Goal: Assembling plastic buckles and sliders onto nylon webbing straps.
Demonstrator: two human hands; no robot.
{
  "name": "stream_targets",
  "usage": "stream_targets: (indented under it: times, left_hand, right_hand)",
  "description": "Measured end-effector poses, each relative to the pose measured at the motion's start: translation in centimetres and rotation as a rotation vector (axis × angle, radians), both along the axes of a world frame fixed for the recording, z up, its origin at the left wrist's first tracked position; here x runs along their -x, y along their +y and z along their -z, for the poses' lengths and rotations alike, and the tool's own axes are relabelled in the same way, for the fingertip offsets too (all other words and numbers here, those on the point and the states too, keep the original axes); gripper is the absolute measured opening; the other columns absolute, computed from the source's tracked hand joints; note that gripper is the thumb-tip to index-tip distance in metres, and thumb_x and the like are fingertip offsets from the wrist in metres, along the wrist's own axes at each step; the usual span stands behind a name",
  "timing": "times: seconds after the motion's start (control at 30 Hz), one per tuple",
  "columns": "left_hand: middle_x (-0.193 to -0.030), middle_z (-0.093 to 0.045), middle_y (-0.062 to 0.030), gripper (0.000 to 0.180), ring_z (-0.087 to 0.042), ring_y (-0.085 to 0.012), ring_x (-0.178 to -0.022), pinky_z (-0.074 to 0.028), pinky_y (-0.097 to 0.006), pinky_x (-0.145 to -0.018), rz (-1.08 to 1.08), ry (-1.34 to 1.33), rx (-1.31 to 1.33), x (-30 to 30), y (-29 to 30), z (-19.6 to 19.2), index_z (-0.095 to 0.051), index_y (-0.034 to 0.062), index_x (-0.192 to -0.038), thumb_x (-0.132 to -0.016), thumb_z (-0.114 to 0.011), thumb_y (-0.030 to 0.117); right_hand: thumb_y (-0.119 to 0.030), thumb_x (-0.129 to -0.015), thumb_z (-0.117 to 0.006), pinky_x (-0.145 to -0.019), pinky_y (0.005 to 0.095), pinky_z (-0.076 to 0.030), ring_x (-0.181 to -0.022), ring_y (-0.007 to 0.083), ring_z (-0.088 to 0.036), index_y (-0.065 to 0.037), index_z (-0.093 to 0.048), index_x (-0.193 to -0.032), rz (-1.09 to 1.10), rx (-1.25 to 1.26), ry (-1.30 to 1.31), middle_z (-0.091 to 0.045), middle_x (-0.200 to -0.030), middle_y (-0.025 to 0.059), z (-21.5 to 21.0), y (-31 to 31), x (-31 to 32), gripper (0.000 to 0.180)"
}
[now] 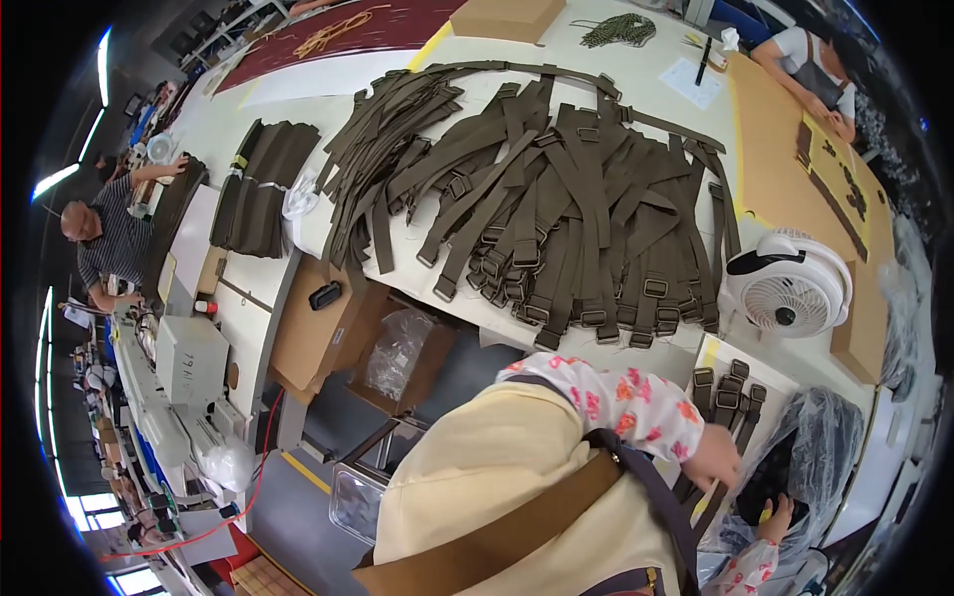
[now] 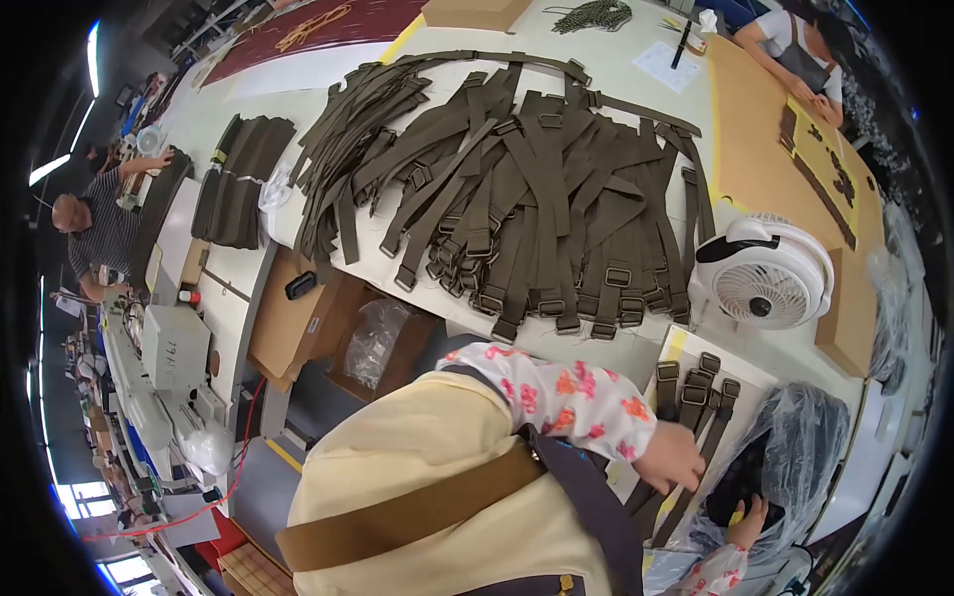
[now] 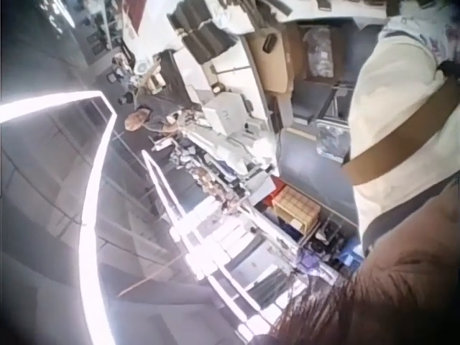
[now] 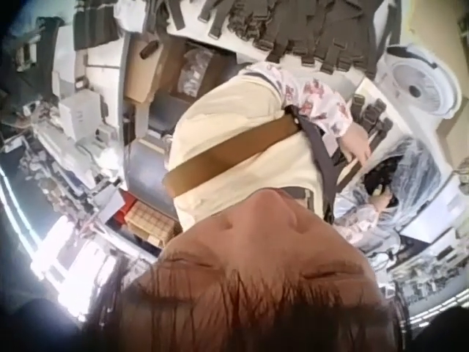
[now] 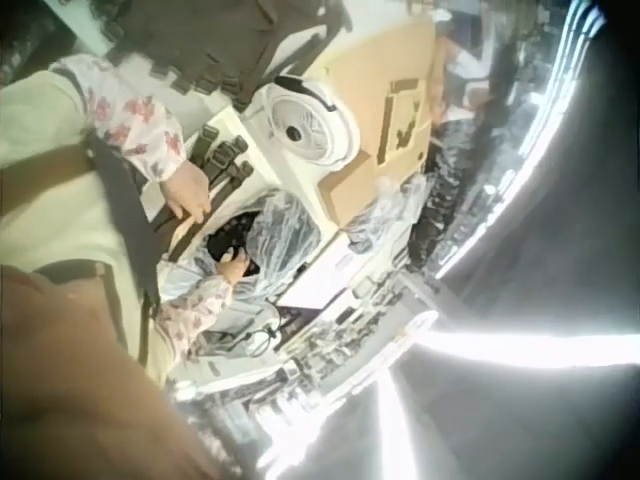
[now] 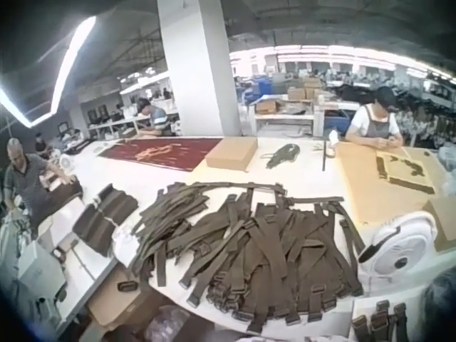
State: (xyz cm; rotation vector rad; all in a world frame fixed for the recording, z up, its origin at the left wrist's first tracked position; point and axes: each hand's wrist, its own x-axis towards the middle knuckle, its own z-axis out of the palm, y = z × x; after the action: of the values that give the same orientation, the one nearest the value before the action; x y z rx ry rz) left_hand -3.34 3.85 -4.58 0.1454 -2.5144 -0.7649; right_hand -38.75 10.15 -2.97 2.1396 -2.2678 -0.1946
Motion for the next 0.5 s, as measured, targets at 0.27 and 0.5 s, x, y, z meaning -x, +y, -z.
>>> stream_targets:
  times: [0.27, 0.5]
  left_hand:
    - [-0.082, -0.062, -0.014, 0.013, -0.061, -0.0264, -0.074, -0.048, -0.03, -0.066, -1.589, 0.424, -0.145, -32.3, -0.9, 0.3, -0.061, 0.0018, -0.089, -0.078, -0.058, 0.006]
    - [-0.082, -0.062, -0.0115, 0.013, -0.06, -0.0186, -0.072, -0.047, -0.027, -0.065, -1.721, 0.104, -0.201, -42.6, 5.3, 6.7, -0.06, 0.0, -0.092, -0.082, -0.056, 0.006]
  right_hand:
    - [-0.012, -0.08, -0.057, -0.089, 0.0387, -0.038, -0.104, 0.0393, -0.047, 0.003, -0.052, -0.105, 0.043, 0.042, -0.093, -0.049, -0.113, 0.0223, -0.6, 2.2, -1.1, 0.029]
    - [-0.014, -0.076, -0.062, -0.087, 0.0388, -0.04, -0.104, 0.0372, -0.047, -0.002, -0.054, -0.103, 0.208, 0.025, -0.116, -0.051, -0.109, 0.0186, 0.6, -1.3, -6.3, 0.03]
